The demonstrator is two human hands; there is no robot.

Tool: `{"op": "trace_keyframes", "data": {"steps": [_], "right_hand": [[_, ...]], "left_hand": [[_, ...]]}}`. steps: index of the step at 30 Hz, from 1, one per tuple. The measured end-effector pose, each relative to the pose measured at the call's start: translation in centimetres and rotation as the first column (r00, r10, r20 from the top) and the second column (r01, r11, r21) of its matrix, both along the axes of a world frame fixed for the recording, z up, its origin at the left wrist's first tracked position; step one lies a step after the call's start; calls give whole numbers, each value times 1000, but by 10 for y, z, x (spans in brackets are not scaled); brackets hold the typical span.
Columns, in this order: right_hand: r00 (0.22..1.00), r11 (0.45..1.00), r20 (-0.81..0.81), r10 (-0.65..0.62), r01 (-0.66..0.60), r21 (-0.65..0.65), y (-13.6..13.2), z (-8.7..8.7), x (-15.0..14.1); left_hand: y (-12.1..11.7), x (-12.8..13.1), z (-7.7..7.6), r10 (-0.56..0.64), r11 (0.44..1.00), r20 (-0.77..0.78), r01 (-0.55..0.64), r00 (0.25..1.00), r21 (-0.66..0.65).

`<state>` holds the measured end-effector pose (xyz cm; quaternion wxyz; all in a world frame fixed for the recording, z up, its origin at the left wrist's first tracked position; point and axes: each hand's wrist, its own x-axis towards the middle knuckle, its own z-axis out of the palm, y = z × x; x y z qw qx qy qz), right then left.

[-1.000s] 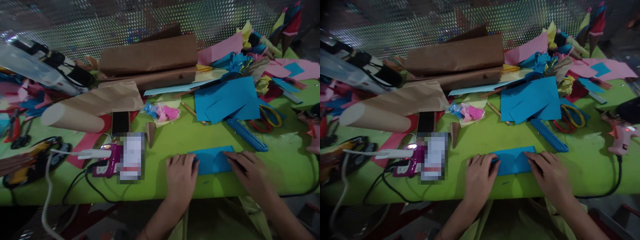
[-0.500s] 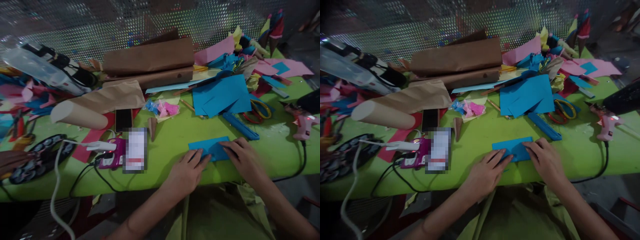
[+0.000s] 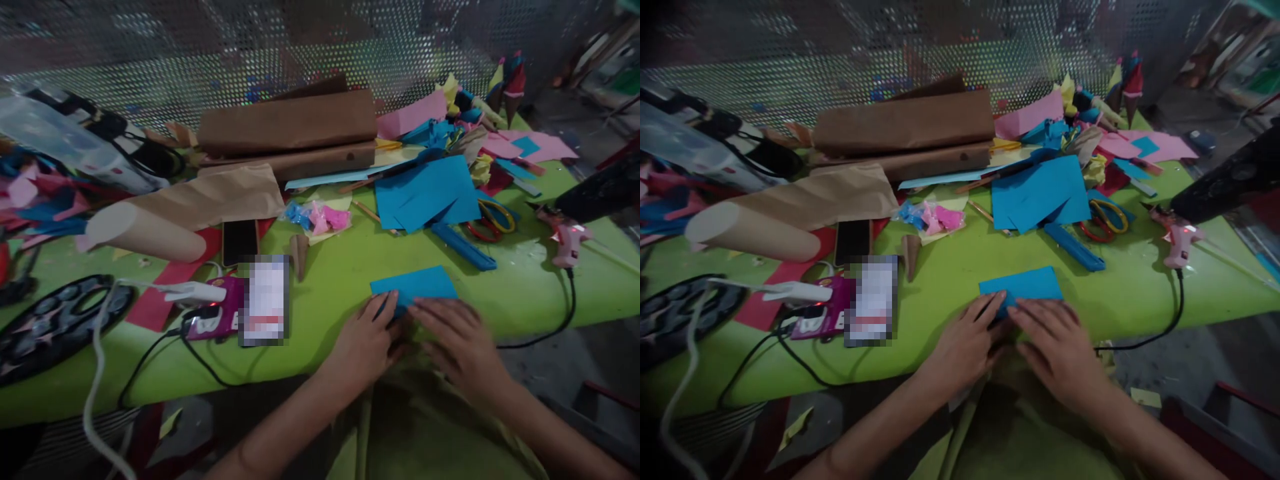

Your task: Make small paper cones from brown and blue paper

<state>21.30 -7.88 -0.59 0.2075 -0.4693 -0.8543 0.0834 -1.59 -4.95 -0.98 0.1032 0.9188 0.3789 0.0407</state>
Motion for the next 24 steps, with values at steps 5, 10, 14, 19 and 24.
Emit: {"op": "trace_keyframes", "data": {"steps": [5, 10, 14, 19, 24], "right_hand": [[992, 997, 120, 32, -24, -68, -21, -16, -16], [983, 996, 163, -88, 91, -10, -25, -24, 12], [976, 994, 189, -106, 101, 40, -26, -27, 28], [980, 994, 171, -104, 96, 53, -28, -30, 30], [978, 984, 132, -163, 151, 90, -29, -37, 37]], "left_hand": [[-1, -1, -2, -14, 1000, -4, 14, 1000, 13], [0, -4, -5, -23, 999, 5, 23, 1000, 46], [-2, -15, -8, -57, 996, -9, 58, 998, 69], [-6, -26, -8, -43, 997, -34, 45, 998, 68], [-6, -31, -7, -36, 997, -27, 38, 999, 70]]}}
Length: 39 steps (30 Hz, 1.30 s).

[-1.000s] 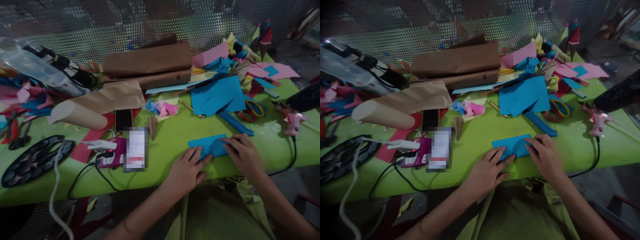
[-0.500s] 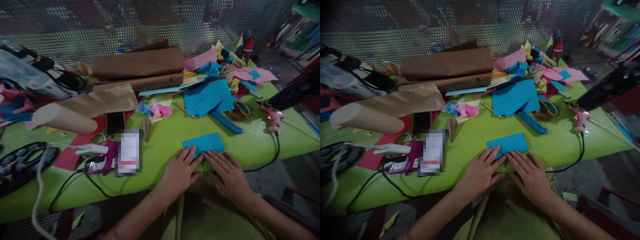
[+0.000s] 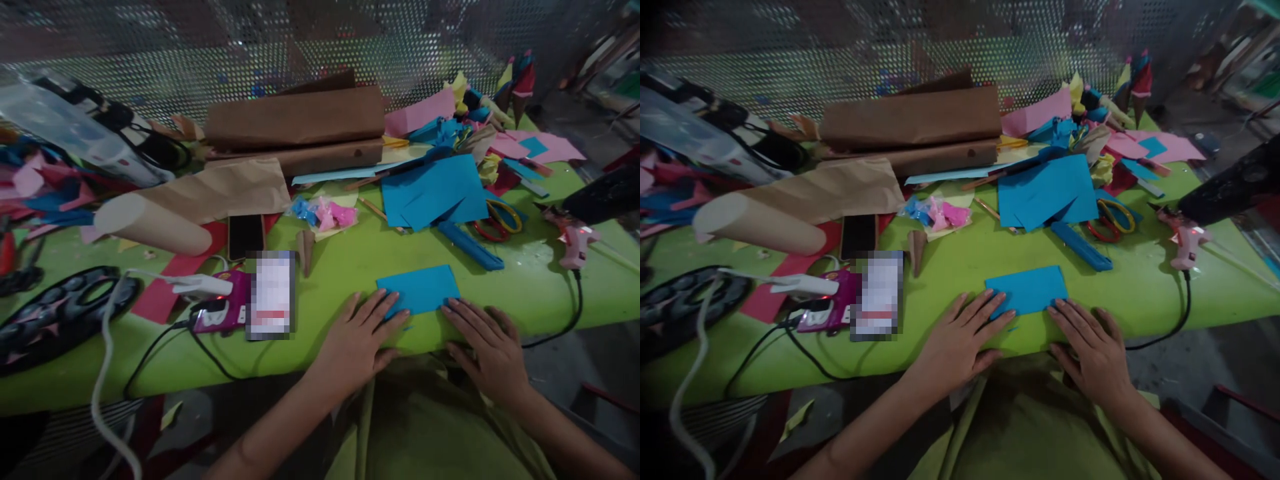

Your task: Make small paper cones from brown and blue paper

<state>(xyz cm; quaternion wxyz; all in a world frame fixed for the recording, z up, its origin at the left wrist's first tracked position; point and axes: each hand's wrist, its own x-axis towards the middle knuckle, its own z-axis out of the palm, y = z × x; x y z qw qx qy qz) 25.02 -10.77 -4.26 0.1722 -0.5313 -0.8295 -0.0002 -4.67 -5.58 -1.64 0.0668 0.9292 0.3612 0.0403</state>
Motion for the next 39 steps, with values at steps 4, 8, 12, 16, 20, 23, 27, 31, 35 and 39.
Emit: {"op": "trace_keyframes", "data": {"steps": [4, 8, 12, 16, 20, 23, 27, 31, 35, 39], "right_hand": [[1000, 1000, 7, 3, -3, 16, 0, -4, 5], [1000, 1000, 2, 1, -1, 11, 0, -6, 5], [1000, 1000, -14, -2, 3, 16, -1, -7, 5], [998, 999, -51, -34, 35, 21, 0, -8, 6], [992, 998, -114, -59, 63, 29, 0, -6, 2], [990, 998, -139, -39, 45, 36, -1, -5, -6], [987, 998, -160, -6, 14, 53, -5, -6, -16], [983, 998, -184, 17, -6, 63, -5, -9, -17], [978, 999, -207, 28, -19, 48, -1, -9, -18], [956, 999, -290, -37, 37, -4, 7, 0, -19]], "left_hand": [[-3, -10, 2, 18, 1000, 13, -18, 1000, 2], [-8, -21, 5, 68, 998, 21, -68, 997, 15], [-12, -26, 6, 76, 997, 20, -77, 997, 23], [-12, -24, 8, 78, 997, 56, -79, 995, 14], [-1, -4, 19, 166, 986, 136, -165, 977, -17], [17, 24, 28, 218, 976, 142, -211, 965, -60], [37, 56, 33, 229, 971, 68, -223, 971, -92], [41, 66, 35, 214, 971, 12, -211, 977, -111], [38, 65, 40, 206, 972, -15, -206, 978, -112], [40, 64, 45, 206, 968, 2, -204, 978, -144]]}}
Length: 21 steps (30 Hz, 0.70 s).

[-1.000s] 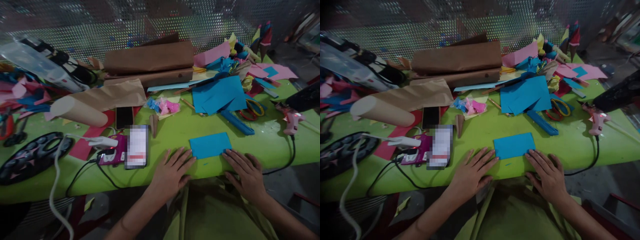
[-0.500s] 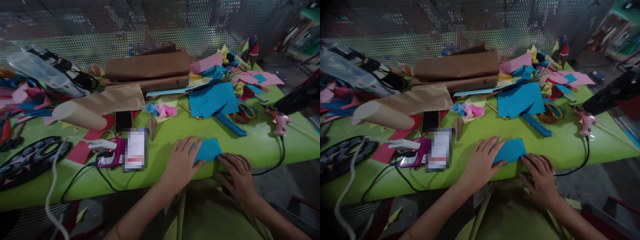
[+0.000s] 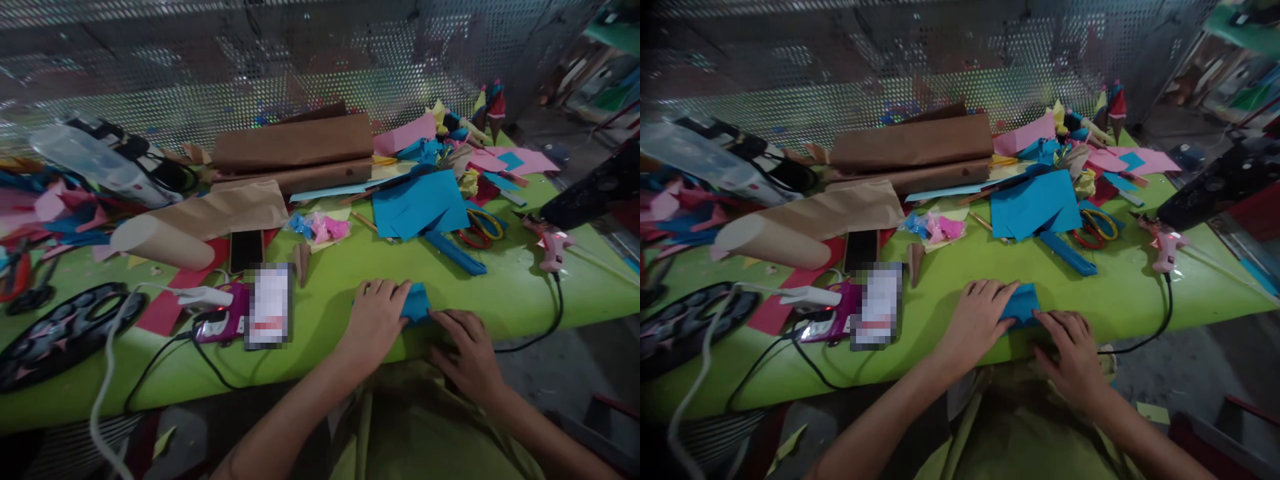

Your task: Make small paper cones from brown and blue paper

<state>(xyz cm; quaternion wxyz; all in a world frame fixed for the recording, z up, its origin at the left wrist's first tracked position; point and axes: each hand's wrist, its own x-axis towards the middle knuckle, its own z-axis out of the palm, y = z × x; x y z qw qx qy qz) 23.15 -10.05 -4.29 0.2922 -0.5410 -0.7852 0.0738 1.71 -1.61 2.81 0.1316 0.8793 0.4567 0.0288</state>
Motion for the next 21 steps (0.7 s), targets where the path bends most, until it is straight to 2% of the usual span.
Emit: {"op": "trace_keyframes", "data": {"steps": [6, 10, 14, 17, 21], "right_hand": [[985, 996, -164, -63, 50, -80, 21, 15, 13], [998, 996, -63, -11, 5, -84, 31, 19, 18], [999, 992, 48, -7, 13, -122, 30, 18, 13], [998, 990, 55, -29, 36, -139, 29, 18, 10], [999, 987, -4, -42, 41, -157, 31, 21, 11]], "left_hand": [[6, -3, -3, 4, 998, 51, 0, 999, -62], [6, -1, -5, 59, 997, 51, -57, 997, -46], [7, 4, 0, 131, 985, -32, -133, 991, -106], [11, 5, 3, 151, 973, -12, -151, 988, -175], [15, 2, -2, 158, 960, 83, -133, 984, -246]]}}
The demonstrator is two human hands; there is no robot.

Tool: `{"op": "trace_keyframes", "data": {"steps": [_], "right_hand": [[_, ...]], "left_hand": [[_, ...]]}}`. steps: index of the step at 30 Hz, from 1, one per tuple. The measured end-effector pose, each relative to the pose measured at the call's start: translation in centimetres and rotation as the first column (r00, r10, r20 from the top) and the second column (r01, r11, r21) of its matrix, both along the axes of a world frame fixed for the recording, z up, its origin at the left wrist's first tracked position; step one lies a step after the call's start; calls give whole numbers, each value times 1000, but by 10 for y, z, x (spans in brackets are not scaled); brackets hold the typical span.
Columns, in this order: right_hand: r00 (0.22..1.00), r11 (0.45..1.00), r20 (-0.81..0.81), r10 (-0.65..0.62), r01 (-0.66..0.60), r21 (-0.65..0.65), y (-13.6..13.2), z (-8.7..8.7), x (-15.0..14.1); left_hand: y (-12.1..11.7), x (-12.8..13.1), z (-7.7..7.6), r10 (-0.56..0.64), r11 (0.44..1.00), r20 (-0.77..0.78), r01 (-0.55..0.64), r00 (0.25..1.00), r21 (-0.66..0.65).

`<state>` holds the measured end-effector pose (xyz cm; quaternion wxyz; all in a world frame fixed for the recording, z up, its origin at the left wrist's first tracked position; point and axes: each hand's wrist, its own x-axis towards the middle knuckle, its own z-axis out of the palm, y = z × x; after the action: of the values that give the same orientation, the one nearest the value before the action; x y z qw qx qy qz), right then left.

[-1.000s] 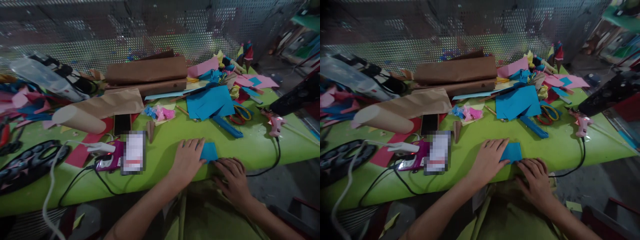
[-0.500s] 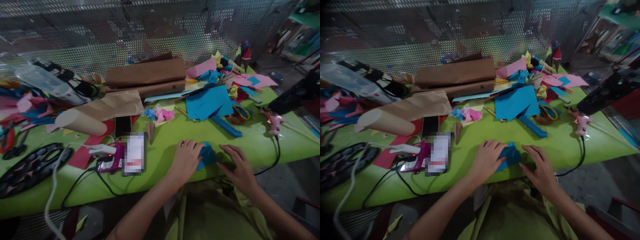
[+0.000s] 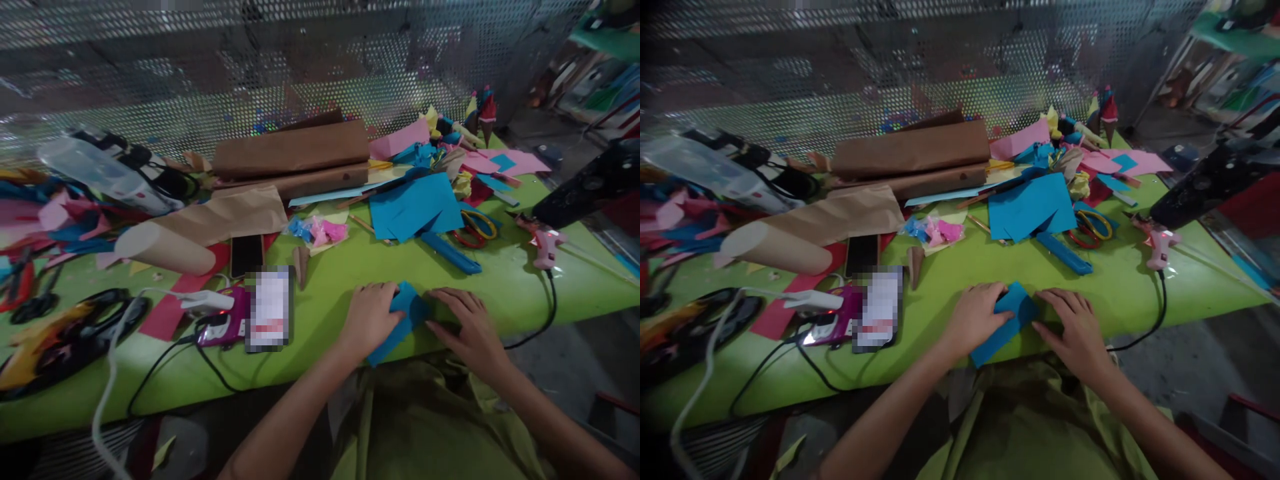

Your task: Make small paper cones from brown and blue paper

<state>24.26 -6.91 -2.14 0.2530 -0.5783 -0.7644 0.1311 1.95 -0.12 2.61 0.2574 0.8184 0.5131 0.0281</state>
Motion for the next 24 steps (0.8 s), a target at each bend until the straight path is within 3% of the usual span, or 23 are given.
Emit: {"op": "trace_keyframes", "data": {"steps": [4, 8, 11, 14, 17, 21, 24], "right_hand": [[997, 999, -71, -3, 0, -50, 8, 5, -1], [975, 990, -220, -24, -8, -142, 15, 9, -7], [888, 977, -456, -55, -46, -208, 19, 9, -12], [735, 965, -672, -91, -103, -243, 23, 7, -15], [622, 966, -770, -142, -82, -244, 27, 7, -16], [571, 973, -799, -190, 0, -232, 32, 11, -17], [574, 978, -796, -192, 42, -205, 33, 17, -17]], "left_hand": [[0, -2, -3, -4, 998, 86, -1, 996, 55], [-5, -2, 2, 7, 996, 309, -33, 951, 77], [-8, -2, 6, 32, 997, 453, -59, 891, 46], [-9, -1, 6, 82, 996, 528, -87, 845, -16], [-6, 0, 1, 142, 989, 591, -132, 794, -62], [3, 2, -7, 306, 952, 663, -207, 684, -227], [14, 5, -8, 305, 942, 682, -103, 665, -321]]}}
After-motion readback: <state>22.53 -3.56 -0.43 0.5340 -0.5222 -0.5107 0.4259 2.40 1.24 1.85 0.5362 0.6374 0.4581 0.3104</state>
